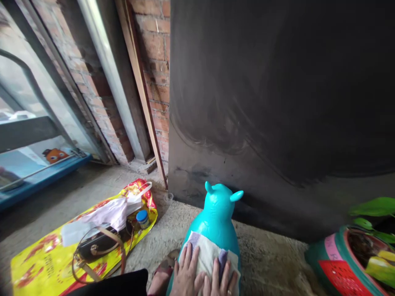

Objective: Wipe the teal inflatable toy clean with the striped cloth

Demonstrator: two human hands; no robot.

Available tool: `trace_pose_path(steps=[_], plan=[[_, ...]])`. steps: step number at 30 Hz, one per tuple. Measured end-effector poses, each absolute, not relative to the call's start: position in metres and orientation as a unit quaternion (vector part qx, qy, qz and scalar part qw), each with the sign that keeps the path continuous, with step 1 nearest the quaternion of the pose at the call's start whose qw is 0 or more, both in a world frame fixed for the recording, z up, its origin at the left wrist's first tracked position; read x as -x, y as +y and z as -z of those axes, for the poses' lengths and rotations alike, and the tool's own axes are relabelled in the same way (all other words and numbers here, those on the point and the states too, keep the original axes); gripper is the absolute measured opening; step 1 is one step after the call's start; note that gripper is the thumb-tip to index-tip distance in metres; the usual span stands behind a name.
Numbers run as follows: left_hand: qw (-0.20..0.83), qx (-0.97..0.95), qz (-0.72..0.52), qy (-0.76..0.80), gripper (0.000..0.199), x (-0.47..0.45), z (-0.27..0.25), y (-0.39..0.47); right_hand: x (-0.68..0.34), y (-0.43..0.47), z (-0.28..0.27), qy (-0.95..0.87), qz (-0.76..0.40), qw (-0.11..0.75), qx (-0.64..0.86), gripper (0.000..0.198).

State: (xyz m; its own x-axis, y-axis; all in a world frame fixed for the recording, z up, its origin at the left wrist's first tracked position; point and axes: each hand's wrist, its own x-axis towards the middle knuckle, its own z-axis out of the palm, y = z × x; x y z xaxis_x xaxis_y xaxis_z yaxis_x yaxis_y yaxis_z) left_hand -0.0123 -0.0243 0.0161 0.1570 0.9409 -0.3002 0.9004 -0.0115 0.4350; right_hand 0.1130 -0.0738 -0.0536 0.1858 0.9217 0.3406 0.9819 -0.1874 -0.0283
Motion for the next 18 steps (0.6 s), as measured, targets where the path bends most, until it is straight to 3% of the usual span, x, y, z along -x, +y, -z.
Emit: trace_pose_path(steps=[8,18], plan=[[0.292,-0.706,-0.011,0.645,0.066,-0.004,-0.034,0.022,-0.136,-0.001,0.011,-0.566,-0.024,0.128,0.814,0.057],[0.27,-0.706,0.0,0.655,0.066,0.002,-0.024,0.021,-0.115,-0.007,0.019,-0.524,-0.012,0.096,0.846,0.052]])
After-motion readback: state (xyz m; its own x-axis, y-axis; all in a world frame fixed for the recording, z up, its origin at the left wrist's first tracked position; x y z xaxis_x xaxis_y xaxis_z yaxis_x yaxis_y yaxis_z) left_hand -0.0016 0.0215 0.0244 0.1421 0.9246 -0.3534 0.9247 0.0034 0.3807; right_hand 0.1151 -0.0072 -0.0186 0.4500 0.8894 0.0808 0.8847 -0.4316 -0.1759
